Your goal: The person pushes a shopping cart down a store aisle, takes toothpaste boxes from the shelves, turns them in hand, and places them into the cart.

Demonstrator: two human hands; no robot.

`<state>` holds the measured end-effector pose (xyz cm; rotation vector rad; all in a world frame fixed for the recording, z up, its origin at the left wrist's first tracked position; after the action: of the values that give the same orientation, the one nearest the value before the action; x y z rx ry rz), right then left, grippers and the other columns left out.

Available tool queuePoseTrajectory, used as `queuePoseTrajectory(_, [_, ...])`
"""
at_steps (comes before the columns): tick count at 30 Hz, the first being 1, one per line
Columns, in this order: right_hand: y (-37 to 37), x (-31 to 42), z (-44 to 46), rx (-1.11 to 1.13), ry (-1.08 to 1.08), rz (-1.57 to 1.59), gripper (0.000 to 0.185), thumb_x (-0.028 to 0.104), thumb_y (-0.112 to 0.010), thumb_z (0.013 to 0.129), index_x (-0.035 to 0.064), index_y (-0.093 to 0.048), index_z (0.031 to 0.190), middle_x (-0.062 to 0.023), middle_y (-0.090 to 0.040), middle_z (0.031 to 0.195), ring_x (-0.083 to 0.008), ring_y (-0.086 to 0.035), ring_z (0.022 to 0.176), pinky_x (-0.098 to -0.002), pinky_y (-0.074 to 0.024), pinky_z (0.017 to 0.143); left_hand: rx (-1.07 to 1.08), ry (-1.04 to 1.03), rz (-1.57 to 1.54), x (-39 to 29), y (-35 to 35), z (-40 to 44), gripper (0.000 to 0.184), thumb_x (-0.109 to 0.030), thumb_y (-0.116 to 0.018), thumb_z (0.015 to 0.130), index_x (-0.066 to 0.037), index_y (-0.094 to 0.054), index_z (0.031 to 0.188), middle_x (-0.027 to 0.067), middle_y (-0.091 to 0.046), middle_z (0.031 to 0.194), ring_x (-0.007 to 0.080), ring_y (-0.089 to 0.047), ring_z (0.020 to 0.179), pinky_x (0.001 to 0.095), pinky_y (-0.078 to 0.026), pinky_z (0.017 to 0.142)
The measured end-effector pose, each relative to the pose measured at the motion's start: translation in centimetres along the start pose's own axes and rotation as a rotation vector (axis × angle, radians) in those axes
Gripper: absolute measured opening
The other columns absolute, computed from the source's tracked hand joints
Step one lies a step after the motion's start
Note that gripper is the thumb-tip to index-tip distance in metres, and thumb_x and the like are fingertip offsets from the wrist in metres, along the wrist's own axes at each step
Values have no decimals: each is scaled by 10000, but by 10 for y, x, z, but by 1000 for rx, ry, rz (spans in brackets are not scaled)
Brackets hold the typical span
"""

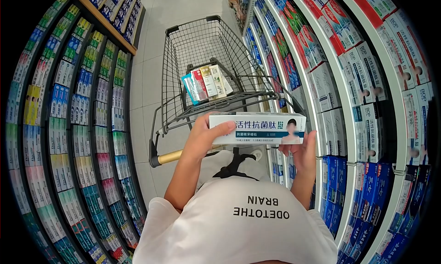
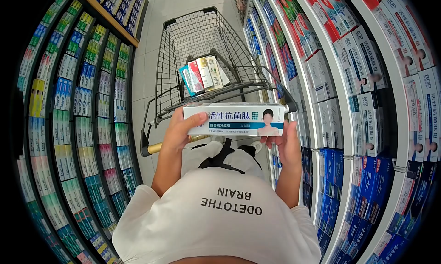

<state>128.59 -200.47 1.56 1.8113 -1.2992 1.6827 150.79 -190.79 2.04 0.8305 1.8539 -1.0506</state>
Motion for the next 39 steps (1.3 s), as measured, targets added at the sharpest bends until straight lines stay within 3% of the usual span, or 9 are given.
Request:
queuePoseTrajectory(12, [8, -24, 7, 74, -144, 82, 605, 553, -299, 943, 18, -570, 861, -93, -601, 708, -146, -565, 591, -241, -382, 462, 18, -19, 57, -2, 5, 2, 311, -232, -723, 754, 20, -593, 881, 69, -621, 806, 107, -565, 724, 243, -447, 656])
queuePoseTrajectory(14, [8, -26, 7, 54, -157, 129, 600, 556, -304, 941, 24, -565, 842, -84, -594, 699, -146, -556, 579, -243, -366, 448, 33, -13, 104, -2, 6, 1, 373, -227, -732, 743, 34, -583, 964, 98, -631, 870, 131, -587, 772, 261, -470, 705])
queuePoseTrajectory(17, [10, -31, 6, -83, -219, 238, 585, 562, -300, 938, 36, -549, 881, -69, -582, 695, -141, -539, 565, -238, -343, 431, 47, -41, 183, -2, 5, -1, 413, -232, -749, 724, 30, -583, 998, 95, -634, 891, 129, -585, 783, 257, -472, 712])
queuePoseTrajectory(24, [5, -29, 6, 46, -235, 295, 691, 659, -203, 898, 56, -516, 1024, -59, -572, 704, -116, -512, 541, -225, -323, 413, 96, -137, 432, -11, 1, -4, 372, -216, -796, 677, -23, -586, 915, 20, -594, 839, 91, -528, 758, 234, -418, 698])
queuePoseTrajectory(27, [8, -26, 2, -40, -254, 155, 813, 722, -163, 855, 28, -522, 1080, -79, -599, 737, -116, -530, 556, -225, -353, 428, 147, -393, 563, -26, -10, -8, 389, -171, -828, 633, -37, -586, 906, 25, -587, 885, 121, -534, 838, 257, -412, 760])
queuePoseTrajectory(30, [11, -30, 2, 115, -205, 64, 873, 743, -139, 836, 12, -512, 1132, -99, -621, 772, -127, -555, 595, -231, -388, 460, 193, -493, 643, -30, -16, -10, 445, -122, -850, 573, -56, -590, 929, 43, -574, 995, 176, -519, 951, 294, -406, 827])
queuePoseTrajectory(34, [11, -18, 0, 210, -62, -137, 737, 640, -428, 853, -20, -489, 1174, -131, -634, 918, -160, -611, 734, -245, -437, 530, 131, -615, 764, -37, -20, -17, 518, -89, -854, 522, -78, -591, 968, 58, -542, 1109, 239, -475, 1063, 345, -385, 906])
queuePoseTrajectory(35, [10, -16, 0, 172, -126, -40, 623, 501, -549, 859, -31, -484, 1178, -133, -627, 969, -166, -616, 782, -248, -453, 565, 128, -625, 775, -37, -20, -17, 533, -87, -854, 516, -82, -590, 979, 62, -532, 1130, 246, -462, 1084, 353, -378, 921])
queuePoseTrajectory(39, [3, -7, -1, 113, -67, -52, 541, 424, -530, 880, -32, -491, 1169, -125, -629, 975, -149, -608, 810, -253, -469, 602, 126, -643, 783, -36, -20, -19, 571, -82, -850, 515, -90, -580, 1018, 73, -514, 1172, 263, -437, 1135, 372, -359, 953])
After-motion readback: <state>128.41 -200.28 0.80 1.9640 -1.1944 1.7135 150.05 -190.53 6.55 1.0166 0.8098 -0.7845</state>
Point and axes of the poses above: each hand's wrist, its own z-axis towards the middle knuckle, its own y-axis out of the back of the hand, x = y × z, the point moved 8 cm from there along z, towards the middle knuckle
